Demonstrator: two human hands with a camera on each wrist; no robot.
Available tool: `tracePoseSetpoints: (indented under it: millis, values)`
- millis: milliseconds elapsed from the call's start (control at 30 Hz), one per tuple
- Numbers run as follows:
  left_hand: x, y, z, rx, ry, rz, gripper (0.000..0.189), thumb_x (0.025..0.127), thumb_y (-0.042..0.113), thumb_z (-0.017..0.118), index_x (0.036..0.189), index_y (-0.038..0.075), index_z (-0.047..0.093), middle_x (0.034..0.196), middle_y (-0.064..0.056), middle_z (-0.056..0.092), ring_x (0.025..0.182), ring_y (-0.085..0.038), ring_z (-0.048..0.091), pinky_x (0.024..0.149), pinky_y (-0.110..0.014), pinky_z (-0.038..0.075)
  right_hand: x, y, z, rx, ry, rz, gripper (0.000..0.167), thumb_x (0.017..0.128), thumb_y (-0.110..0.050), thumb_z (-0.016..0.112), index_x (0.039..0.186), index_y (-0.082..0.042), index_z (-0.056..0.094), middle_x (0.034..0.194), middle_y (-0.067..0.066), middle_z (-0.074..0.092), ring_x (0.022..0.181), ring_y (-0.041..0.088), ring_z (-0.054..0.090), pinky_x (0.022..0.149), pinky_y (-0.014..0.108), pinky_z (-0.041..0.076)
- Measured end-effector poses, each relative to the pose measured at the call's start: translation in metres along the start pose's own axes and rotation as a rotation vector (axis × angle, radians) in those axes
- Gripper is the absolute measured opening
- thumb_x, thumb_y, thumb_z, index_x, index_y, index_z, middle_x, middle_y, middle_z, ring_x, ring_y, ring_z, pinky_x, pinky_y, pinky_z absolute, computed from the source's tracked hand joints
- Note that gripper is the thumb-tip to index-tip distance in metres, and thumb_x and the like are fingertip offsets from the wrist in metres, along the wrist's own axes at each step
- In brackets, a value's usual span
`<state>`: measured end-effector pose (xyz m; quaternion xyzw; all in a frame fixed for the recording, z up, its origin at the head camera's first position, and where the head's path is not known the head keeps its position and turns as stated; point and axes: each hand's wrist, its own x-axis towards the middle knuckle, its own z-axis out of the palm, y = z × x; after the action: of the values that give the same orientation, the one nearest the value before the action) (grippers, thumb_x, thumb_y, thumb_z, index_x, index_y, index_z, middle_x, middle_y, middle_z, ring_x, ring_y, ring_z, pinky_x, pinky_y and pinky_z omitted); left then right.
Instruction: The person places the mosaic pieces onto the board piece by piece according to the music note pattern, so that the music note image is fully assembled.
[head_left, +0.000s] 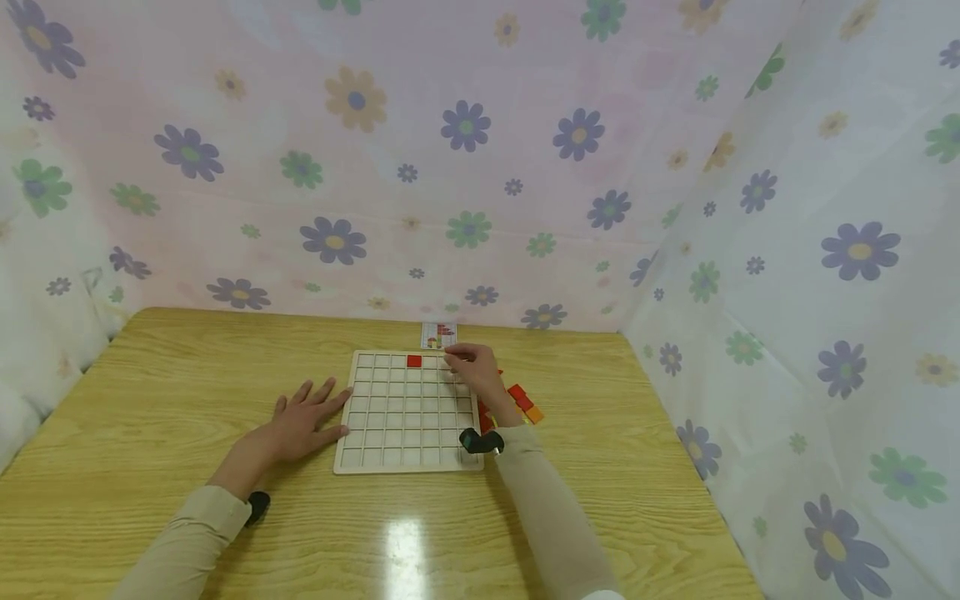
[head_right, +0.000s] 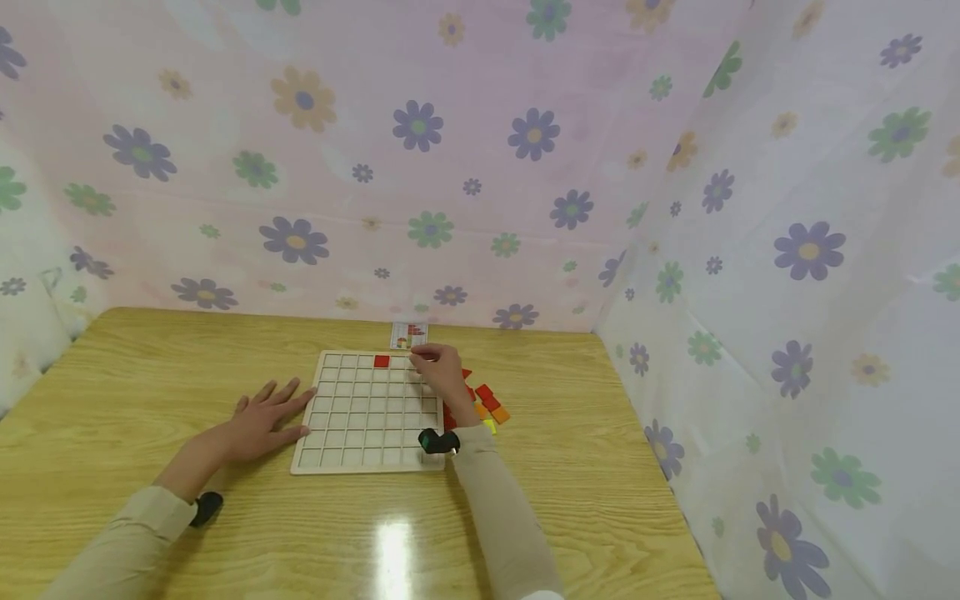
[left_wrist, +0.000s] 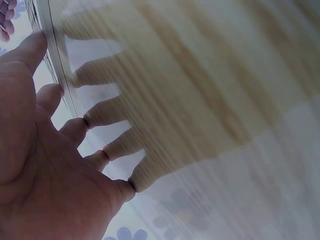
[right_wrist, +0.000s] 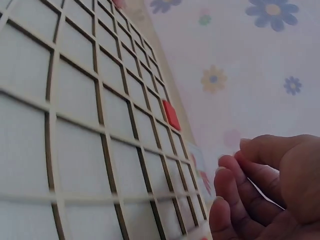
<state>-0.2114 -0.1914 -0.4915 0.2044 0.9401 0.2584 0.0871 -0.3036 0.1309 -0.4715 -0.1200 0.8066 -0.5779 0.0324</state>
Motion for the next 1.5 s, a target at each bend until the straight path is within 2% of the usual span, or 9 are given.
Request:
tracePoseSetpoints:
  millis: [133, 200, 267, 367, 533, 733, 933, 1267, 1500]
  values:
    - [0.0, 0.0, 0.0, 0.0, 0.0, -0.001, 0.07, 0.103, 0.045, 0.058, 0.158, 0.009, 0.037, 0.164, -0.03, 0.021, 0.147, -0.063, 0.009, 0.105, -0.085, 0.008, 0.0, 0.018, -0.013, -0.107, 0.089, -0.042, 0.025, 0.1, -0.006, 0.064, 0.118, 0.009, 0.071, 0.11, 0.026, 0.071, 0.093, 0.041, 0.069, 0.079, 0.041, 0.059]
    - [0.0, 0.0, 0.0, -0.001, 0.002, -0.002, 0.069, 0.103, 0.044, 0.059, 0.158, 0.008, 0.038, 0.164, -0.03, 0.021, 0.147, -0.063, 0.009, 0.105, -0.085, 0.008, -0.003, 0.022, -0.021, -0.153, 0.114, -0.041, 0.022, 0.099, -0.005, 0.065, 0.115, 0.009, 0.072, 0.106, 0.024, 0.072, 0.091, 0.037, 0.069, 0.075, 0.034, 0.058]
    - [0.0, -0.001, 0.0, -0.001, 0.003, -0.002, 0.069, 0.102, 0.044, 0.059, 0.158, 0.008, 0.038, 0.164, -0.03, 0.021, 0.147, -0.063, 0.01, 0.105, -0.085, 0.009, -0.005, 0.026, -0.028, -0.188, 0.134, -0.029, 0.021, 0.098, -0.005, 0.065, 0.114, 0.008, 0.072, 0.104, 0.023, 0.072, 0.089, 0.035, 0.069, 0.071, 0.032, 0.057]
    - [0.0, -0.001, 0.0, 0.004, 0.002, -0.003, 0.07, 0.102, 0.045, 0.059, 0.158, 0.009, 0.038, 0.164, -0.03, 0.021, 0.147, -0.063, 0.01, 0.105, -0.085, 0.009, -0.01, 0.028, -0.039, -0.253, 0.156, -0.017, 0.02, 0.097, -0.004, 0.066, 0.112, 0.007, 0.073, 0.102, 0.021, 0.073, 0.088, 0.034, 0.069, 0.072, 0.035, 0.058]
    - [0.001, -0.002, 0.001, 0.015, 0.0, -0.005, 0.072, 0.102, 0.047, 0.059, 0.158, 0.01, 0.038, 0.164, -0.03, 0.021, 0.147, -0.062, 0.01, 0.105, -0.085, 0.009, -0.016, 0.031, -0.054, -0.319, 0.176, -0.023, 0.021, 0.094, -0.001, 0.069, 0.113, 0.008, 0.072, 0.101, 0.022, 0.072, 0.088, 0.036, 0.068, 0.081, 0.046, 0.059]
    - [0.001, -0.003, 0.001, 0.009, 0.004, -0.003, 0.072, 0.101, 0.047, 0.06, 0.158, 0.009, 0.038, 0.164, -0.03, 0.021, 0.147, -0.063, 0.01, 0.105, -0.085, 0.009, -0.019, 0.038, -0.065, -0.362, 0.166, 0.01, 0.024, 0.094, -0.001, 0.069, 0.117, 0.007, 0.071, 0.107, 0.022, 0.071, 0.087, 0.034, 0.068, 0.073, 0.039, 0.059]
    - [0.002, -0.003, 0.001, 0.008, 0.004, 0.002, 0.071, 0.102, 0.047, 0.059, 0.158, 0.009, 0.038, 0.164, -0.03, 0.021, 0.147, -0.063, 0.01, 0.105, -0.085, 0.009, -0.019, 0.038, -0.067, -0.338, 0.145, 0.03, 0.025, 0.094, -0.001, 0.069, 0.117, 0.006, 0.071, 0.112, 0.023, 0.071, 0.088, 0.034, 0.068, 0.07, 0.036, 0.057]
    - [0.002, 0.0, 0.0, 0.029, 0.017, 0.003, 0.07, 0.102, 0.045, 0.06, 0.157, 0.008, 0.039, 0.163, -0.031, 0.023, 0.146, -0.064, 0.012, 0.104, -0.085, 0.012, -0.015, 0.044, -0.065, -0.395, 0.114, 0.07, 0.027, 0.093, -0.001, 0.072, 0.12, 0.006, 0.071, 0.115, 0.021, 0.071, 0.095, 0.034, 0.067, 0.085, 0.044, 0.058]
    - [0.001, 0.0, -0.001, 0.038, 0.013, -0.005, 0.071, 0.101, 0.047, 0.061, 0.157, 0.009, 0.04, 0.162, -0.031, 0.025, 0.145, -0.064, 0.014, 0.104, -0.085, 0.013, -0.013, 0.046, -0.067, -0.403, 0.096, 0.086, 0.024, 0.095, -0.002, 0.07, 0.118, 0.005, 0.072, 0.112, 0.02, 0.072, 0.095, 0.033, 0.067, 0.086, 0.043, 0.058]
